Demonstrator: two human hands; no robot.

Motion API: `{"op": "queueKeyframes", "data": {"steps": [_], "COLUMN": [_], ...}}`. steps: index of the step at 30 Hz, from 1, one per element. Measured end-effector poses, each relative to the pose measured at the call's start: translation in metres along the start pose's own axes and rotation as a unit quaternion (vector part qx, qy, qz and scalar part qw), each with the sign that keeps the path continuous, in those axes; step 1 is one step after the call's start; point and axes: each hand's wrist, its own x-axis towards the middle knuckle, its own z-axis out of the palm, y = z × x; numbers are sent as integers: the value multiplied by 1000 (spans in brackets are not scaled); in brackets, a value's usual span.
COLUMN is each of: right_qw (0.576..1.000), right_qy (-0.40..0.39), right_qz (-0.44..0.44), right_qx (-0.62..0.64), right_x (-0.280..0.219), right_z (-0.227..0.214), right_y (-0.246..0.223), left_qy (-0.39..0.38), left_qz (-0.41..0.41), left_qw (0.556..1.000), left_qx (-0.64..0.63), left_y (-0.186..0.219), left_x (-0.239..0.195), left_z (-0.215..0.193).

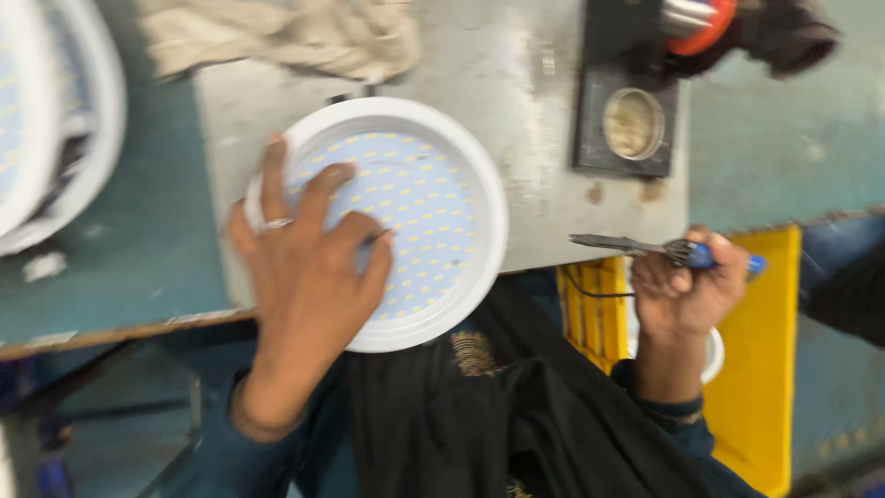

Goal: The person uses a soldering iron to attach small components to the surface of a circular LED light panel. They hold the panel with one hand and apply the soldering iron with the other, working on multiple points across the panel.

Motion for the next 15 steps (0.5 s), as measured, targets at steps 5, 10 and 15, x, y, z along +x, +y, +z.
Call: {"op": "queueKeyframes", "data": {"steps": [5,10,15], "right_qw": [996,969,937], "right_qy": [-48,-67,-47], "right_qz": [-59,-162,-219], "right_qx": [-53,-176,-269], "right_x": [5,6,6], "right_z": [35,66,86], "right_y": [17,45,67], "left_qy": [16,34,40], "left_qz": [-1,3,-2], "left_qw": [1000,999,999], "left_qx": [-21,-25,-25], "left_y": [-2,-3,-2], "left_x": [-4,-7,-6], "left_z": [3,7,6]}}
